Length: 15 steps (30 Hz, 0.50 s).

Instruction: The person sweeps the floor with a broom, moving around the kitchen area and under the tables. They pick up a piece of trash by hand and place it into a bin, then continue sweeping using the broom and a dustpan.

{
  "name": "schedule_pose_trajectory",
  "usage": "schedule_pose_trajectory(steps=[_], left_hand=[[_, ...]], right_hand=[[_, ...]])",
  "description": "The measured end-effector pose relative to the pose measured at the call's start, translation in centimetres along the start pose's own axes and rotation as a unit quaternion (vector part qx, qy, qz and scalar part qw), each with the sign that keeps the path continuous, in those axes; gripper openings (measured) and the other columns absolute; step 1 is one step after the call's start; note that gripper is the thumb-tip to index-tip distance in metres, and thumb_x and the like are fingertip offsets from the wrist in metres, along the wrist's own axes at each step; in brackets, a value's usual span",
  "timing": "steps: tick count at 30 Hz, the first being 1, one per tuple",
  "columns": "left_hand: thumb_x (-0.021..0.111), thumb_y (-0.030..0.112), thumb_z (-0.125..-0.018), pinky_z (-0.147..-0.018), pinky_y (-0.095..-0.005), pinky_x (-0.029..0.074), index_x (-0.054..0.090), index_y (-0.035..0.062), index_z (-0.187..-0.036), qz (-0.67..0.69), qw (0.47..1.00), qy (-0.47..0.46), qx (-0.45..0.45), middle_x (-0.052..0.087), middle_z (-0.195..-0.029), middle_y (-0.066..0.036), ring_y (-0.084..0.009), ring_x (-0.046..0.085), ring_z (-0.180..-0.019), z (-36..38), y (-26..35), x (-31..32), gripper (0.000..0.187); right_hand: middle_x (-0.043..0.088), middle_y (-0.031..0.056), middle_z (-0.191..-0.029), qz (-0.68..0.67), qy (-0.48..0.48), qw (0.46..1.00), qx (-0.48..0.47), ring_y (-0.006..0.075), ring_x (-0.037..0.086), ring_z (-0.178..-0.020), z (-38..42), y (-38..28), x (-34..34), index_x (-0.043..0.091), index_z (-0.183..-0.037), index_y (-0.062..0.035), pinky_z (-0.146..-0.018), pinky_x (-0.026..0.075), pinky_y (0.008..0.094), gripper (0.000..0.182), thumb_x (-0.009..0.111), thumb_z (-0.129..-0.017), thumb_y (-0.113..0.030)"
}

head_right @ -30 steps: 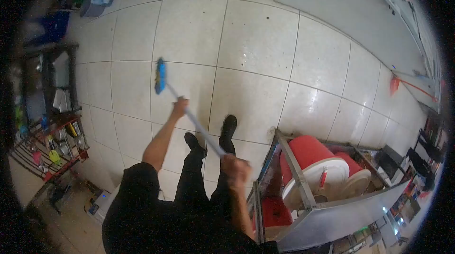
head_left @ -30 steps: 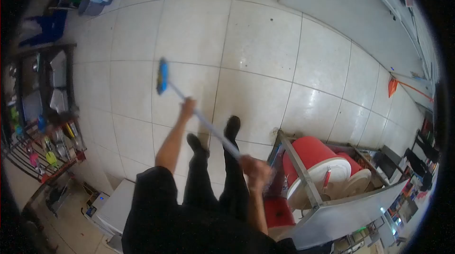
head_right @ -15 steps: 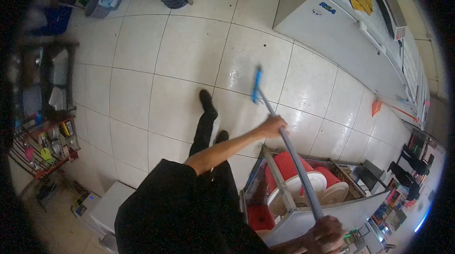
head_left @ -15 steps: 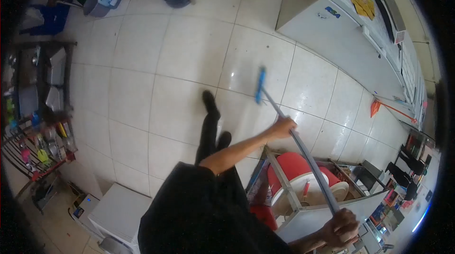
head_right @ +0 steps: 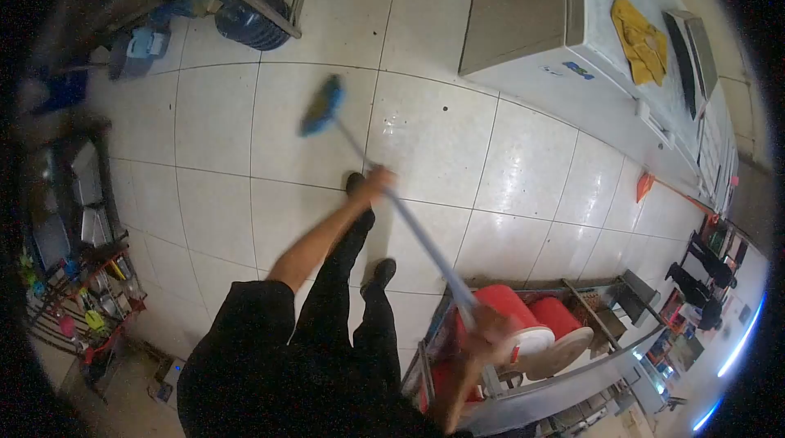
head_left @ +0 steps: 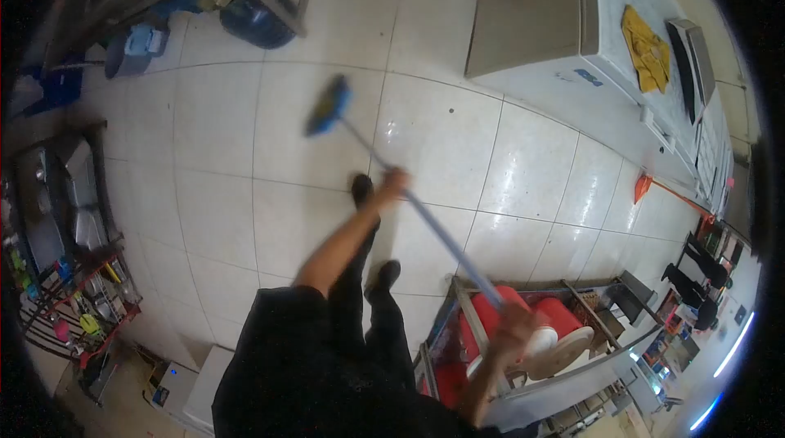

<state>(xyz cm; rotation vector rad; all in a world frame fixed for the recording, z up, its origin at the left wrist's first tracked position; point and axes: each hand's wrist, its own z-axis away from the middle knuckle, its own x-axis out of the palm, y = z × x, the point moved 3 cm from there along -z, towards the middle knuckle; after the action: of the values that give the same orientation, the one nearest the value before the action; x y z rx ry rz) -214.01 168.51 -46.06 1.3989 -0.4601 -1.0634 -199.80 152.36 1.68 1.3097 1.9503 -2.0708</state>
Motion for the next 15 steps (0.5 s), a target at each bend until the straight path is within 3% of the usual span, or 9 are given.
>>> schedule_pose_trajectory(steps=[1, 2, 3, 5, 7, 10, 12, 13, 15], left_hand=[[0.060, 0.017, -0.070, -0.093, -0.0423, 0.030, 0.061, 0.0122, -0.088, -0.142, 0.988, -0.050, 0.046, 0.054, -0.097, -0.011, -0.0291, 0.045, -0.102, -2.4, 5.5, 6.6, 0.019], [0.059, 0.019, -0.071, -0.088, -0.0428, 0.032, 0.060, 0.0125, -0.079, -0.086, 0.990, -0.043, 0.101, 0.054, -0.089, -0.010, -0.0287, 0.046, -0.095, -4.1, 11.9, 10.6, 0.011], [0.060, 0.024, -0.072, -0.079, -0.0446, 0.034, 0.056, 0.0106, -0.072, -0.029, 0.993, -0.075, 0.085, 0.053, -0.083, -0.009, -0.0281, 0.047, -0.089, -5.9, 16.5, 13.2, 0.014], [0.059, 0.029, -0.076, -0.067, -0.0460, 0.037, 0.048, 0.0079, -0.064, 0.066, 0.983, -0.154, 0.069, 0.052, -0.077, -0.009, -0.0275, 0.049, -0.083, -8.5, 24.8, 16.4, 0.026], [0.058, 0.028, -0.076, -0.067, -0.0464, 0.038, 0.049, 0.0072, -0.067, 0.057, 0.984, -0.156, 0.061, 0.052, -0.076, -0.009, -0.0283, 0.050, -0.084, -8.6, 30.3, 17.3, 0.025], [0.058, 0.028, -0.076, -0.069, -0.0482, 0.036, 0.050, 0.0061, -0.069, 0.004, 0.981, -0.179, 0.071, 0.053, -0.078, -0.010, -0.0285, 0.050, -0.087, -8.6, 37.0, 15.9, 0.024], [0.061, 0.030, -0.074, -0.068, -0.0445, 0.036, 0.051, 0.0065, -0.067, 0.013, 0.994, -0.072, 0.083, 0.053, -0.076, -0.011, -0.0286, 0.050, -0.082, -6.3, 35.7, 13.9, 0.027], [0.064, 0.031, -0.072, -0.067, -0.0434, 0.036, 0.050, 0.0063, -0.066, -0.032, 0.990, -0.127, 0.056, 0.053, -0.075, -0.011, -0.0288, 0.050, -0.080, -6.0, 34.8, 11.2, 0.029], [0.068, 0.031, -0.068, -0.061, -0.0419, 0.036, 0.050, 0.0052, -0.065, -0.066, 0.982, -0.176, -0.014, 0.051, -0.066, -0.013, -0.0322, 0.049, -0.071, -4.5, 28.6, 7.5, 0.032]], right_hand=[[0.039, -0.0018, -0.060, 0.043, -0.036, 0.985, -0.163, 0.0064, 0.036, -0.049, -2.0, -2.5, -3.9, 0.038, -0.055, -0.0161, -0.044, 0.033, 0.0213, 0.029, 0.046, -0.084, -0.016], [0.037, 0.0002, -0.055, -0.175, 0.133, 0.975, -0.003, 0.0108, 0.036, -0.046, -2.9, -5.5, -7.3, 0.039, -0.057, -0.0114, -0.044, 0.035, 0.0277, 0.028, 0.044, -0.084, -0.016], [0.035, 0.0022, -0.050, -0.369, 0.301, 0.865, 0.156, 0.0153, 0.037, -0.043, -2.4, -6.7, -9.3, 0.040, -0.058, -0.0067, -0.044, 0.036, 0.0341, 0.028, 0.042, -0.084, -0.016], [0.028, 0.0010, -0.045, -0.103, 0.171, 0.972, 0.121, 0.0155, 0.032, -0.039, -2.4, -8.1, -10.3, 0.041, -0.059, -0.0077, -0.044, 0.035, 0.0323, 0.034, 0.036, -0.088, -0.024], [0.031, 0.0014, -0.044, -0.039, 0.129, 0.982, 0.134, 0.0158, 0.032, -0.039, -3.2, -9.4, -13.1, 0.040, -0.055, -0.0079, -0.044, 0.032, 0.0286, 0.043, 0.036, -0.087, -0.036], [0.029, -0.0001, -0.045, -0.141, 0.373, 0.916, 0.048, 0.0118, 0.023, -0.039, -2.2, -10.4, -21.4, 0.032, -0.054, -0.0115, -0.042, 0.022, 0.0290, 0.039, 0.038, -0.087, -0.031], [0.031, 0.0002, -0.047, -0.246, 0.339, 0.900, 0.121, 0.0118, 0.026, -0.040, -1.4, -10.0, -25.2, 0.033, -0.055, -0.0124, -0.042, 0.024, 0.0280, 0.037, 0.037, -0.087, -0.032], [0.031, 0.0003, -0.046, 0.050, 0.287, 0.947, 0.133, 0.0122, 0.029, -0.041, -0.5, -8.8, -26.4, 0.035, -0.056, -0.0121, -0.043, 0.027, 0.0282, 0.037, 0.036, -0.087, -0.032], [0.034, 0.0014, -0.051, -0.134, 0.219, 0.957, 0.136, 0.0135, 0.036, -0.048, 1.2, -2.3, -23.2, 0.041, -0.060, -0.0089, -0.047, 0.033, 0.0284, 0.031, 0.038, -0.084, -0.028]])
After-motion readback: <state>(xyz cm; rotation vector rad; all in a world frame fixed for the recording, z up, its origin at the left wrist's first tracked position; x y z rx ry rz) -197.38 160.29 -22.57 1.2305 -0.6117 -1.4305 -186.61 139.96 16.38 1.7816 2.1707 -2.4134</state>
